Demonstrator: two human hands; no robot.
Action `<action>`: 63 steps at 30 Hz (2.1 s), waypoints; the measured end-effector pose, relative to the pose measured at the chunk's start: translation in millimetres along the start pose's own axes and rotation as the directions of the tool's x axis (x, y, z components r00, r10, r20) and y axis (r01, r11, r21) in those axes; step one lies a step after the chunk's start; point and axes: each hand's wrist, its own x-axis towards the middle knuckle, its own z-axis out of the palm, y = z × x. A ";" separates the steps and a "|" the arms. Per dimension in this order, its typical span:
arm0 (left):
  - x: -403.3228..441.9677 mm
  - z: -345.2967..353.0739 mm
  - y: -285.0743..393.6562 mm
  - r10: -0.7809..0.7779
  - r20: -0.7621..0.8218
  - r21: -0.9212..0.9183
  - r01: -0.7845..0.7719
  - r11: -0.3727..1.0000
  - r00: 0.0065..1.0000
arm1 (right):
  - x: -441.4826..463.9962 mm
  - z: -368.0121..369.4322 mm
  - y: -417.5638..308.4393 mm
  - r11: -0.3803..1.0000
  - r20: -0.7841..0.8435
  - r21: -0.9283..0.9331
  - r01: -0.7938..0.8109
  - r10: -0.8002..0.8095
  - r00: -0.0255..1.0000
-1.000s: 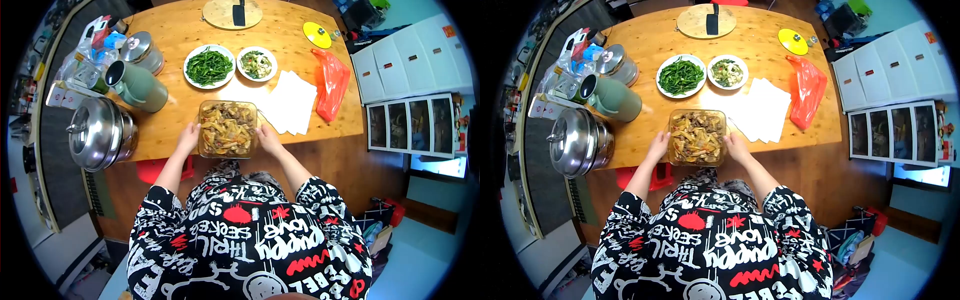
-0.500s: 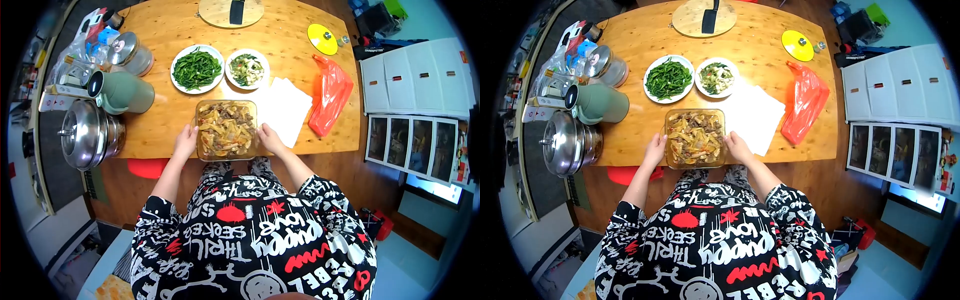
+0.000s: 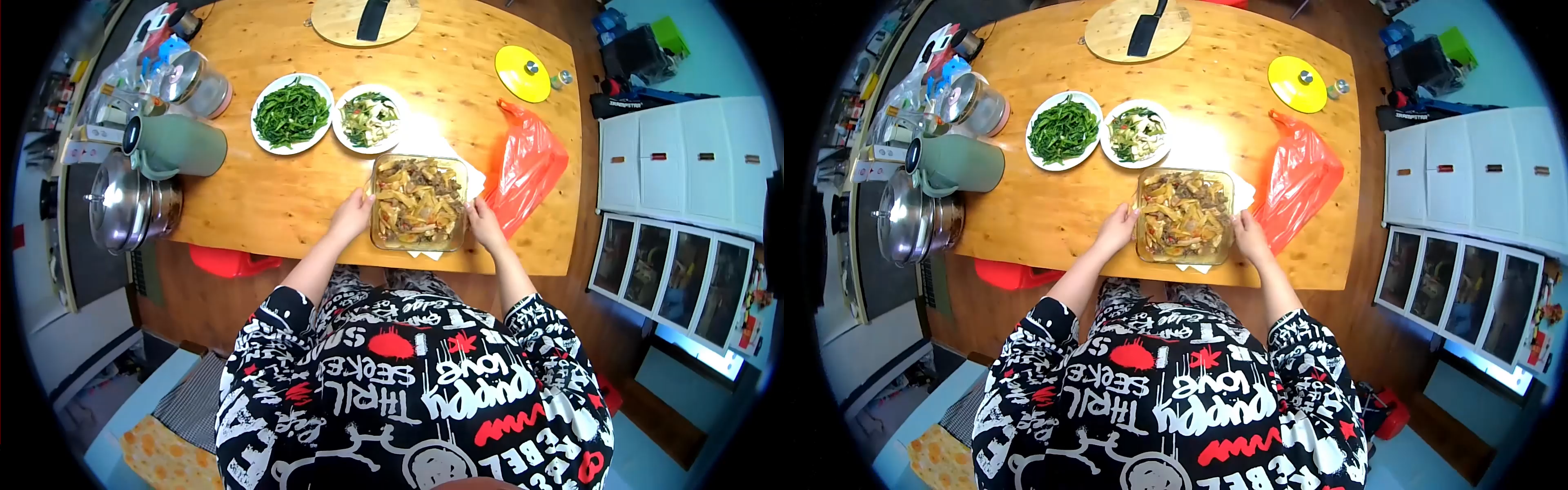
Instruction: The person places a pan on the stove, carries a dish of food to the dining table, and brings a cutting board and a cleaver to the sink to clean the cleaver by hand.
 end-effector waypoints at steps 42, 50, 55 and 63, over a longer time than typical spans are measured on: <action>99.2 -30.5 28.8 -0.149 -0.198 -0.766 -0.058 0.640 0.969 | 15.6 -6.3 16.6 0.960 -0.051 0.113 -0.255 0.262 0.964; 101.4 -27.7 25.6 -0.089 -0.234 -0.732 -0.115 0.671 0.968 | 14.5 -5.8 21.2 0.961 -0.050 0.131 -0.243 0.251 0.967; 104.3 -30.7 27.8 -0.109 -0.219 -0.738 -0.092 0.668 0.970 | 13.7 -10.6 13.1 0.951 -0.047 0.133 -0.278 0.286 0.957; 106.6 -30.4 18.8 -0.056 -0.229 -0.690 -0.122 0.713 0.972 | 7.7 -11.6 -35.3 0.919 -0.223 -0.345 -0.190 0.116 0.968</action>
